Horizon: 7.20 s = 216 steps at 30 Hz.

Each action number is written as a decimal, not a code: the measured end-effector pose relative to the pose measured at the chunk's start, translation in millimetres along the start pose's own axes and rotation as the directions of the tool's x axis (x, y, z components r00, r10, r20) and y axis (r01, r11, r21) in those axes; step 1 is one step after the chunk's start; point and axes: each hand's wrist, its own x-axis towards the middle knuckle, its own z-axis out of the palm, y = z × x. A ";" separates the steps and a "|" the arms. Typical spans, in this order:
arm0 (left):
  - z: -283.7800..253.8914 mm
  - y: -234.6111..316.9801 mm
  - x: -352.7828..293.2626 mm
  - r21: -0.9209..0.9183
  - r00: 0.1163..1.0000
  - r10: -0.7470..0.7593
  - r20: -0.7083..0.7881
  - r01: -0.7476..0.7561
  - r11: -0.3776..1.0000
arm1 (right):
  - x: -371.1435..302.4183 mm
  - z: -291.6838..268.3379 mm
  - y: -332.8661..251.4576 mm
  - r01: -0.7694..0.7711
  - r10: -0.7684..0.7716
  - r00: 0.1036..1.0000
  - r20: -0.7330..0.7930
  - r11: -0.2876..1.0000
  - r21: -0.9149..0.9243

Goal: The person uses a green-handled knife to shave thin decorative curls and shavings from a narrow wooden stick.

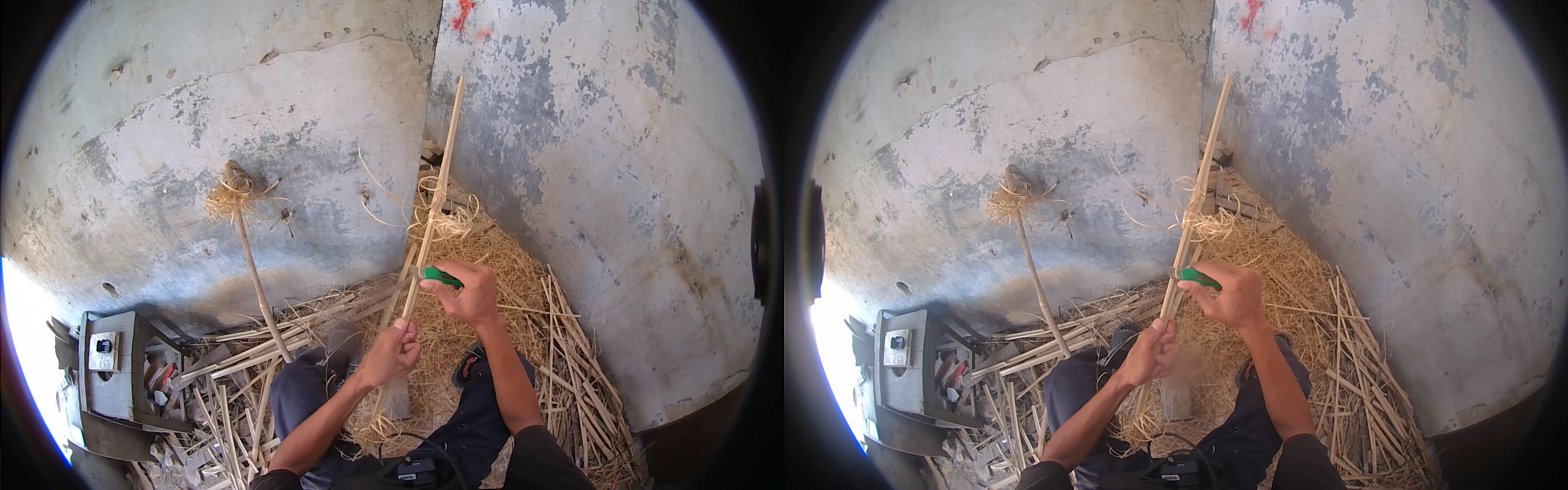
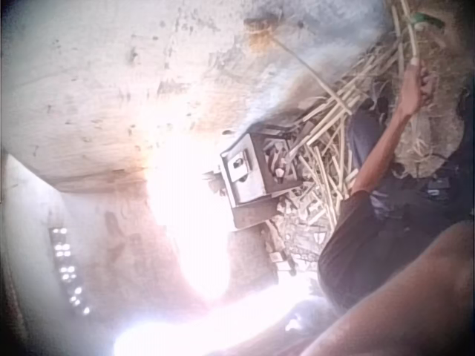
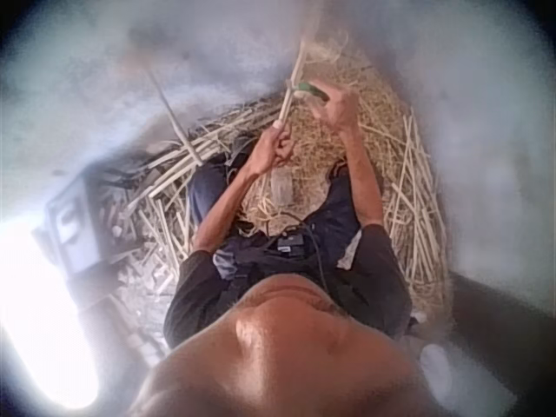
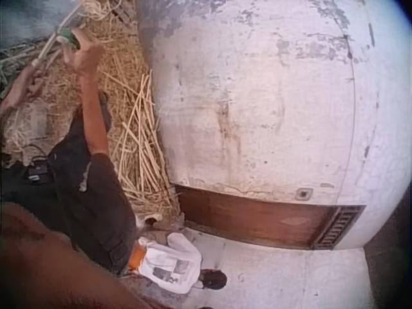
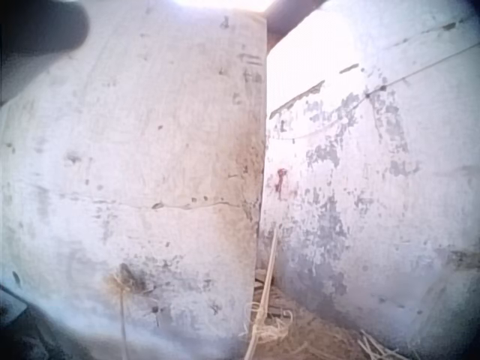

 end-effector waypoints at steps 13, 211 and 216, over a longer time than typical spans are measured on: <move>6.4 -13.8 5.4 -0.002 0.998 -0.019 -0.054 0.019 1.000 | 8.7 -6.8 22.3 -0.074 0.069 0.992 -0.102 0.996 -0.040; 1.1 -42.8 15.4 0.710 0.844 0.513 -0.157 -0.264 0.652 | -18.1 -31.7 -4.4 -0.025 0.027 0.999 0.027 0.995 -0.096; 2.6 -46.3 15.5 0.784 0.837 0.531 -0.137 -0.236 0.574 | -18.6 -30.2 0.2 -0.020 0.014 0.998 -0.056 0.994 -0.106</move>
